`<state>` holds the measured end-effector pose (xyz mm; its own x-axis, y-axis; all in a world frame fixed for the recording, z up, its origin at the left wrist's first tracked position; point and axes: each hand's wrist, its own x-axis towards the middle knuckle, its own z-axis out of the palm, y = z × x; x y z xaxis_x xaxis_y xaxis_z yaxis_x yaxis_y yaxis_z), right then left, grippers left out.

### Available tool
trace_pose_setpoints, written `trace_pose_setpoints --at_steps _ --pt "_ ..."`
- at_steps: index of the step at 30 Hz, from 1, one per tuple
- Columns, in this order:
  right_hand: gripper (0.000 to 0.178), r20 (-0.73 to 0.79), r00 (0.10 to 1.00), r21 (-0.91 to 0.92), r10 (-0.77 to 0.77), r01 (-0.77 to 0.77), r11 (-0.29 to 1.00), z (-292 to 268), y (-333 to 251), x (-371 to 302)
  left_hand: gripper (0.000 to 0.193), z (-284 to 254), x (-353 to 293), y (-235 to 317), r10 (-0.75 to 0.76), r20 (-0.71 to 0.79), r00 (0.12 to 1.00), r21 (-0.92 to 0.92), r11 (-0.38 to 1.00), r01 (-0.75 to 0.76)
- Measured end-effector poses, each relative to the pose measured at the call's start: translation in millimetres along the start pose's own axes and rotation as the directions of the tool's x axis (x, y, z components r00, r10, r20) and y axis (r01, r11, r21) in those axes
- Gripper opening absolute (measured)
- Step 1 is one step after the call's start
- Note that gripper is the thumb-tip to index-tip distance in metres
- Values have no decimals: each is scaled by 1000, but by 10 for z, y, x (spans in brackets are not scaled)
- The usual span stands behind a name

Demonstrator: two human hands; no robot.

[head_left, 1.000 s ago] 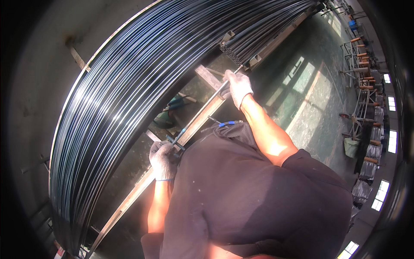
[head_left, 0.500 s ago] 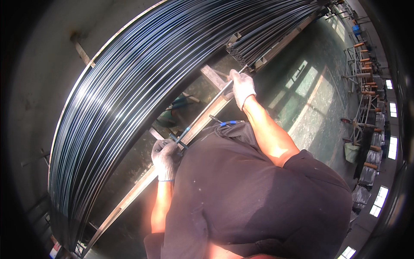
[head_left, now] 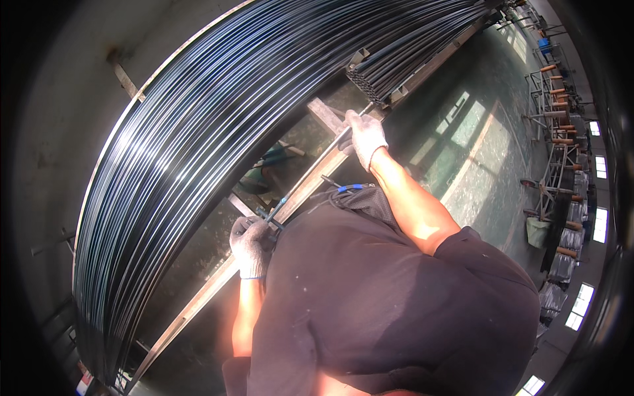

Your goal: The person measures and cuts a bundle of metal rods, then uses a manual bending machine to bend them into curved shapes. The bent rods are placed on a nearby rack.

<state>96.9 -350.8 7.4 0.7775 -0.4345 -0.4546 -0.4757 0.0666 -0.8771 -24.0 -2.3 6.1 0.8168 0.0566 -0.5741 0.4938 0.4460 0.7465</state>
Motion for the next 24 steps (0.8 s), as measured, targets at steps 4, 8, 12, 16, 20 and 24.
trace_pose_setpoints --at_steps 4,8,12,16,20,24 --pt "40 -28 999 -16 38 -38 999 -19 -79 64 17 170 -8 79 -25 -54 998 16 1000 26" --pt "40 -17 997 -22 69 -69 997 -58 -205 78 18 205 54 83 -56 -78 995 26 998 58" --pt "40 -45 998 -30 43 -44 999 -31 -159 19 20 282 2 155 -52 -93 994 -2 999 53" --pt "41 -16 1000 -47 21 -22 999 39 -208 -69 22 82 17 16 -32 -50 998 -65 997 29" --pt "41 -26 999 -38 41 -42 998 43 -229 -33 22 232 -73 182 -48 -60 997 -20 999 47" --pt "35 -43 994 -9 99 -99 995 0 -293 21 20 275 42 136 -74 -136 988 -59 996 67"
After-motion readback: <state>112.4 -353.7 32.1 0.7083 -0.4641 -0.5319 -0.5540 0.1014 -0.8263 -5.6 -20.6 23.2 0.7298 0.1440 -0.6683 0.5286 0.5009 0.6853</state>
